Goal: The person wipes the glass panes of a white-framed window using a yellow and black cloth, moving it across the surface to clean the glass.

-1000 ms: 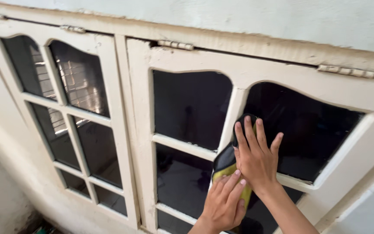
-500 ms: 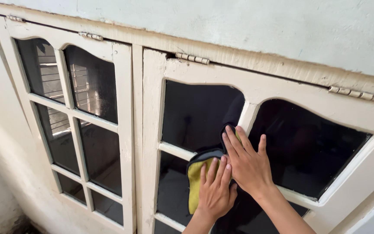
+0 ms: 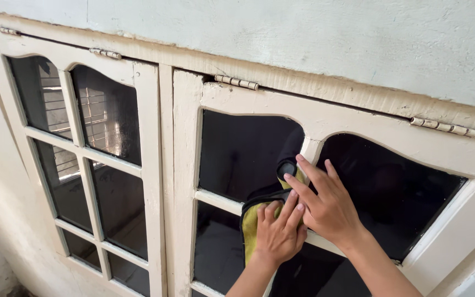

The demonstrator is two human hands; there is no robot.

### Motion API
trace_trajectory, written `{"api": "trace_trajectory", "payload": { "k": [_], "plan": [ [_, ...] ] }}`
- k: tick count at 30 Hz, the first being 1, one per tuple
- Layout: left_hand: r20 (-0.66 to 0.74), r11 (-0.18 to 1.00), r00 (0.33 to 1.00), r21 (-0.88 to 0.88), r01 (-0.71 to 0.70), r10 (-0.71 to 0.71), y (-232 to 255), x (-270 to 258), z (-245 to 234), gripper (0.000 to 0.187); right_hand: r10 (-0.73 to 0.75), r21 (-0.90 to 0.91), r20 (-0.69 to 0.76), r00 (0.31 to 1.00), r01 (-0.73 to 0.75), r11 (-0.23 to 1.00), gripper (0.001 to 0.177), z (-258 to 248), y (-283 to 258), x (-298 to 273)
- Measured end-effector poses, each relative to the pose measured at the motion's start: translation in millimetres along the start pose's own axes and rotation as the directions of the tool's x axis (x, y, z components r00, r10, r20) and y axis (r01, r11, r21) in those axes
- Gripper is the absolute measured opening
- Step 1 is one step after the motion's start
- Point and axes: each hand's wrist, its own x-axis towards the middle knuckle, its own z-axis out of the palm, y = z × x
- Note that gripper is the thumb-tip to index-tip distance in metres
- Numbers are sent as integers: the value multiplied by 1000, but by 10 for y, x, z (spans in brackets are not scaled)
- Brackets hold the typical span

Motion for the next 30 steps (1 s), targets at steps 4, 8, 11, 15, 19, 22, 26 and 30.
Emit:
{"api": "trace_trajectory", "payload": {
  "k": [4,8,11,15,19,22,26,30],
  "plan": [
    [-31,995,999,99,10,-7,-105,250,-99,50,82,-34,-153,985,-88,996,46,64,34,33],
    [-77,965,995,248,80,-63,-135,458,-175,51,167,-278,-215,962,-224,934,42,199,-40,8],
    [-86,939,993,328,105,-82,-213,588,-149,50,190,-378,-221,957,-264,888,47,350,-49,-28],
    [-45,963,994,244,111,-103,-412,858,-108,48,182,-442,-218,959,-263,857,47,513,-7,-102],
    [-31,975,999,220,37,-31,-453,1112,-118,49,186,-498,-236,954,-283,819,48,669,4,-146],
    [-44,959,996,276,-64,79,-472,1115,-128,47,199,-520,-270,942,-317,793,46,783,2,-149],
    [12,949,989,282,-143,146,-557,849,-208,47,237,-526,-292,926,-363,769,46,881,-38,-162],
    [50,947,984,268,-178,171,-597,647,-257,48,252,-499,-318,914,-388,775,45,970,-60,-156]
  ]
}}
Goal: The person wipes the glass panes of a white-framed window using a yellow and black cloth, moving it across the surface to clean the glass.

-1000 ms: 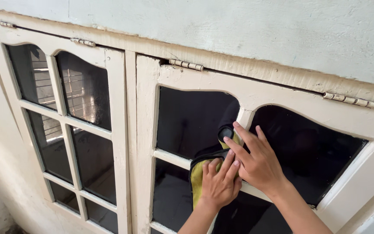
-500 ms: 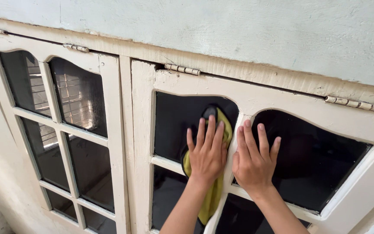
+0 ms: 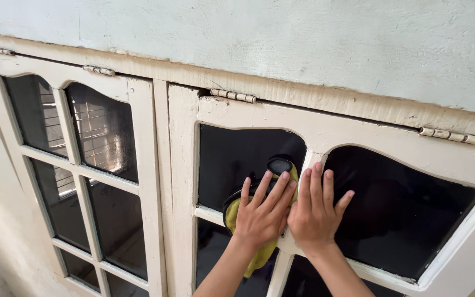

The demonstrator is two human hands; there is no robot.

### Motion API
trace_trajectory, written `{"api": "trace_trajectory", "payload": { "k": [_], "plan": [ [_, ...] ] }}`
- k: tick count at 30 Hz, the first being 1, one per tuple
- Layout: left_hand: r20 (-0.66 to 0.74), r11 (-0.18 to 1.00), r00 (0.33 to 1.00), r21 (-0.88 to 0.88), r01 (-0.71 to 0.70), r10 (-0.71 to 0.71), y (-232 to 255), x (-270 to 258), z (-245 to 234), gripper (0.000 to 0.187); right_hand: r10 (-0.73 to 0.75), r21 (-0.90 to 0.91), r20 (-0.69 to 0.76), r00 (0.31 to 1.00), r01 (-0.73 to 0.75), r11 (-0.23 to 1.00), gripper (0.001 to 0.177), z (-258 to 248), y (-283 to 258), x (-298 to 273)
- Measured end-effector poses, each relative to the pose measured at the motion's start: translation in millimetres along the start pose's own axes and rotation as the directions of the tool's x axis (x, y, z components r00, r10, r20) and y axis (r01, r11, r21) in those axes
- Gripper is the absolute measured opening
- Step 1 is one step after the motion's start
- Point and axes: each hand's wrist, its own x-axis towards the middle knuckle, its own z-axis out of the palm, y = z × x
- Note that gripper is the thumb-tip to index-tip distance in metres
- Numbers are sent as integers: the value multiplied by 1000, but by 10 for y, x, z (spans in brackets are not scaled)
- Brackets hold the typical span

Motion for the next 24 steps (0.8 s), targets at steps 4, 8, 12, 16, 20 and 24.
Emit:
{"api": "trace_trajectory", "payload": {
  "k": [4,8,12,16,20,24],
  "plan": [
    [-43,999,999,36,-23,24,-44,167,59,47,4,-9,-9,1000,-4,1000,47,37,-19,-50],
    [-46,1000,999,9,-2,3,-61,491,67,48,28,11,-8,1000,-28,1000,47,74,-29,-59],
    [-42,999,999,-35,15,-16,-100,598,30,48,14,13,6,1000,-14,1000,46,41,-15,-60],
    [51,997,996,-23,76,-74,-272,435,37,54,-12,-20,22,1000,12,1000,47,4,8,-52],
    [55,978,978,58,199,-202,-556,234,65,59,-42,-25,32,999,43,999,49,19,24,-37],
    [4,922,931,139,362,-366,-744,103,58,60,-44,-25,10,999,44,999,48,53,5,-45]
  ]
}}
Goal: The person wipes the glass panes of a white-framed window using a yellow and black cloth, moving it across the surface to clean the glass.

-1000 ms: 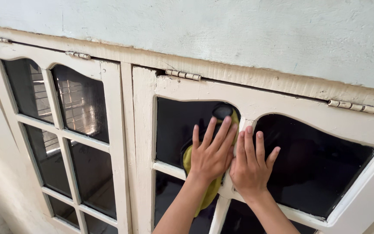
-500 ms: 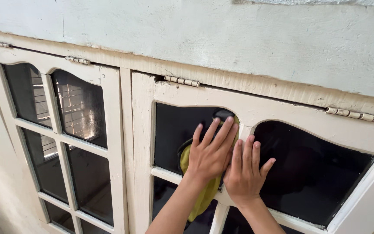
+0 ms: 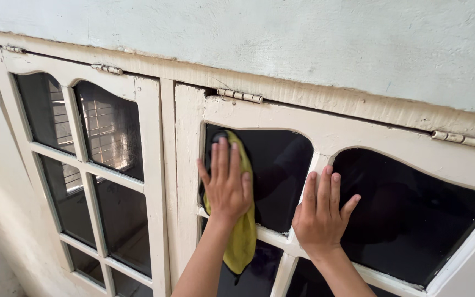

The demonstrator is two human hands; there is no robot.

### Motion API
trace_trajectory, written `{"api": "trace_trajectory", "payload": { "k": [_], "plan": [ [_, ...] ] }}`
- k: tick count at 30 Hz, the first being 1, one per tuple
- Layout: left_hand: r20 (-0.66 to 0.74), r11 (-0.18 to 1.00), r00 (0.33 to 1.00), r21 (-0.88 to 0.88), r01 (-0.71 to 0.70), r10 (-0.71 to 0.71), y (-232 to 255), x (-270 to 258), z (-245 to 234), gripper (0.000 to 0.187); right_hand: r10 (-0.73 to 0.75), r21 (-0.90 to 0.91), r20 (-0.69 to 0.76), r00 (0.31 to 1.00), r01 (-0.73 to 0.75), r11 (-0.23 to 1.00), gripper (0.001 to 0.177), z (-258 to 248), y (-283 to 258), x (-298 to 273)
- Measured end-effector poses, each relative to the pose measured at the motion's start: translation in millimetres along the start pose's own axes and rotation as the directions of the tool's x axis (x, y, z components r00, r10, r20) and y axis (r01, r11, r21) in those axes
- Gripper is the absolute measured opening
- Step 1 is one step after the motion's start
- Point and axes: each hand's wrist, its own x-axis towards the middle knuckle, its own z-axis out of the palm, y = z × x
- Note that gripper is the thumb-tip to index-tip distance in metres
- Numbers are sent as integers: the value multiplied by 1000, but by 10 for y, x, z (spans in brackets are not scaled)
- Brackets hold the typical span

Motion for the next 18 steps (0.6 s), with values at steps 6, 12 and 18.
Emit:
{"api": "trace_trajectory", "payload": {
  "k": [6,12,18],
  "plan": [
    [14,998,1000,-64,18,-17,151,-22,0,64,15,15,10,1000,-16,1000,50,4,-34,2],
    [-3,943,949,-110,-314,316,678,33,-34,55,30,7,1,1000,-31,1000,48,3,-36,3],
    [-6,928,947,-197,-315,320,699,117,-126,51,15,79,9,1000,-15,997,48,-97,20,75]
  ]
}}
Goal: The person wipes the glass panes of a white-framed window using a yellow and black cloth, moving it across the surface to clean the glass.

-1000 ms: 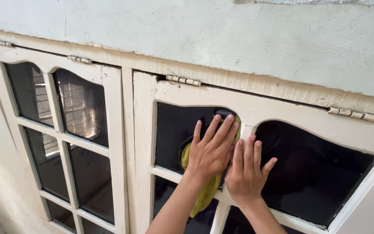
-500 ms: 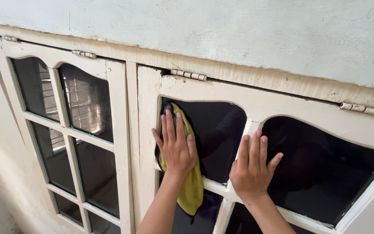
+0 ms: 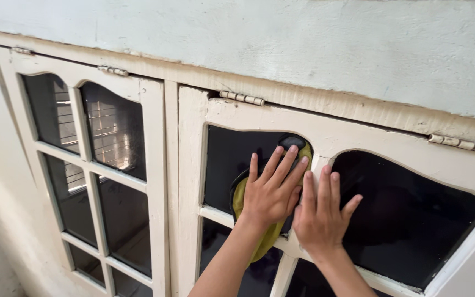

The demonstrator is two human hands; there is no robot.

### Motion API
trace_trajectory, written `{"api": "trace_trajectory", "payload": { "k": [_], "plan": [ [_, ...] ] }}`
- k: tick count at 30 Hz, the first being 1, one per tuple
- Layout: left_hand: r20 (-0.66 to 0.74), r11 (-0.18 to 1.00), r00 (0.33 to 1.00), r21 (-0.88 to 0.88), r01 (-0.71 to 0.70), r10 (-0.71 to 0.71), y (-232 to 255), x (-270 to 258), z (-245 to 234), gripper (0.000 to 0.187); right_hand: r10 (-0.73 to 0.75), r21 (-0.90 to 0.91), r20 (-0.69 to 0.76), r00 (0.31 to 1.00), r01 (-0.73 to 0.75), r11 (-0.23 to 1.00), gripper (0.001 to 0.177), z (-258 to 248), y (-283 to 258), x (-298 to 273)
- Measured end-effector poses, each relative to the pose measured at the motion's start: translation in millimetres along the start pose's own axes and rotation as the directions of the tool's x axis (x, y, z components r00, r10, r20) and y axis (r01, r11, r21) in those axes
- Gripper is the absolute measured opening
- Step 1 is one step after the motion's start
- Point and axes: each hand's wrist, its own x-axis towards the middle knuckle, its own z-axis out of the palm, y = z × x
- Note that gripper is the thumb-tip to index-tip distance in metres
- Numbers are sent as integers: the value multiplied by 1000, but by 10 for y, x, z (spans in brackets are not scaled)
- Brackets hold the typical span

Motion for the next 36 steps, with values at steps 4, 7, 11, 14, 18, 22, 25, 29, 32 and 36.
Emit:
{"api": "trace_trajectory", "payload": {
  "k": [4,7,11,14,18,22,25,29,32,36],
  "plan": [
    [6,1000,1000,-12,28,-28,-5,-1,-37,52,9,57,68,998,-13,998,54,-104,91,175],
    [-7,998,998,-6,62,-62,-33,-28,-20,54,71,180,97,993,-88,980,58,-98,106,328],
    [22,988,989,51,143,-144,-170,-129,-5,57,99,216,119,988,-123,968,62,-63,118,436],
    [13,974,978,89,208,-210,-365,-219,9,58,89,192,105,990,-108,976,62,-27,113,417],
    [5,930,945,181,321,-327,-647,-316,-9,63,75,116,90,993,-85,990,64,48,105,378],
    [-36,887,900,156,434,-434,-694,-370,-44,62,71,34,100,992,-75,997,69,85,61,362],
    [-61,900,915,171,402,-398,-587,-325,-26,61,71,26,110,991,-75,997,71,95,41,379],
    [-19,968,971,73,240,-239,-305,-247,-11,61,77,50,118,990,-83,995,71,89,37,367],
    [-69,994,993,56,97,-93,-6,-125,47,54,92,83,148,985,-105,991,66,82,44,353],
    [-51,998,999,52,21,-18,7,-41,-19,50,104,86,169,980,-120,989,68,60,68,327]
  ]
}}
